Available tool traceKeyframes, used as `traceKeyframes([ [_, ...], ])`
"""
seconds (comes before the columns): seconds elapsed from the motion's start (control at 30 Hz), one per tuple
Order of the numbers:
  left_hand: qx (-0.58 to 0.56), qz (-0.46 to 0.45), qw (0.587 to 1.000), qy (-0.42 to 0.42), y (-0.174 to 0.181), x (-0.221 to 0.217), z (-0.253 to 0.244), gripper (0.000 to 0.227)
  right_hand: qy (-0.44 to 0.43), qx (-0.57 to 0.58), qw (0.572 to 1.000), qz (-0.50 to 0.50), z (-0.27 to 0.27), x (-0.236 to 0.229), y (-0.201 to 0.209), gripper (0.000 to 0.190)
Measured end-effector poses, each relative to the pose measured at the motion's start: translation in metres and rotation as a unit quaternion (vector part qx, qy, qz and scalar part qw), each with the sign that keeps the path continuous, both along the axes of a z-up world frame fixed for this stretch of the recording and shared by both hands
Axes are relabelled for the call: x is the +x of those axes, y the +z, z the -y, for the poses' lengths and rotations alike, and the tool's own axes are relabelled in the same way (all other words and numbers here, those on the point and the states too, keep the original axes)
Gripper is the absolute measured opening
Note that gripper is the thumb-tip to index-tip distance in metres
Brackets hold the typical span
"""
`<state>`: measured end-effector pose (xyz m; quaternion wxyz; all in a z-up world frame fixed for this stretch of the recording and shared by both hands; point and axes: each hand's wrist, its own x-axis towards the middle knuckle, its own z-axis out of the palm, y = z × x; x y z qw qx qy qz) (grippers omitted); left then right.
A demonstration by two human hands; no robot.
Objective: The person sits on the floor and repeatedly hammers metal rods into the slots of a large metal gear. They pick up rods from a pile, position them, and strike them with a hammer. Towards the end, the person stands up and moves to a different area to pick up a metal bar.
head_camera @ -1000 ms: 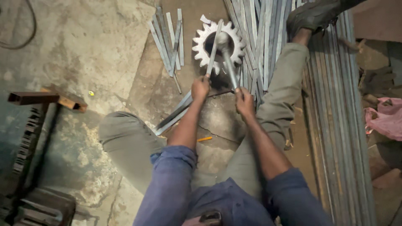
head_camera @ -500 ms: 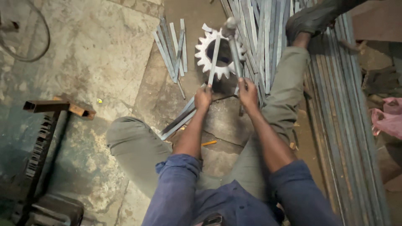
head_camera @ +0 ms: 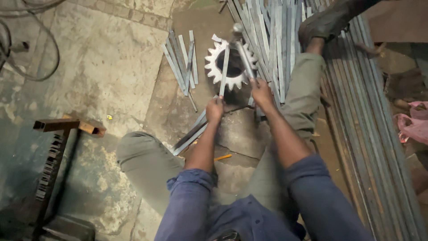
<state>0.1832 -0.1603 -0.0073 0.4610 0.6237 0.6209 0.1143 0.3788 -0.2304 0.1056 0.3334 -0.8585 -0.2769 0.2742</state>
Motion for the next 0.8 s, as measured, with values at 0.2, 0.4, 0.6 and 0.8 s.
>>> traceKeyframes([
  [0.2, -0.120, 0.125, 0.984, -0.032, 0.024, 0.017, -0.009, 0.039, 0.002, 0.069, 0.997, 0.038, 0.065, 0.000, -0.064, 0.042],
  [0.4, -0.012, 0.363, 0.930, -0.061, 0.073, 0.031, -0.028, 0.045, -0.016, 0.077, 0.997, 0.015, 0.116, -0.024, -0.083, 0.044],
  [0.6, -0.187, 0.309, 0.932, 0.039, 0.032, 0.039, -0.049, 0.034, -0.019, 0.063, 0.998, -0.010, 0.110, -0.025, -0.066, 0.048],
  [0.8, -0.057, 0.176, 0.982, -0.048, 0.015, 0.023, -0.028, 0.048, -0.055, 0.090, 0.989, -0.103, 0.118, -0.036, -0.047, 0.047],
])
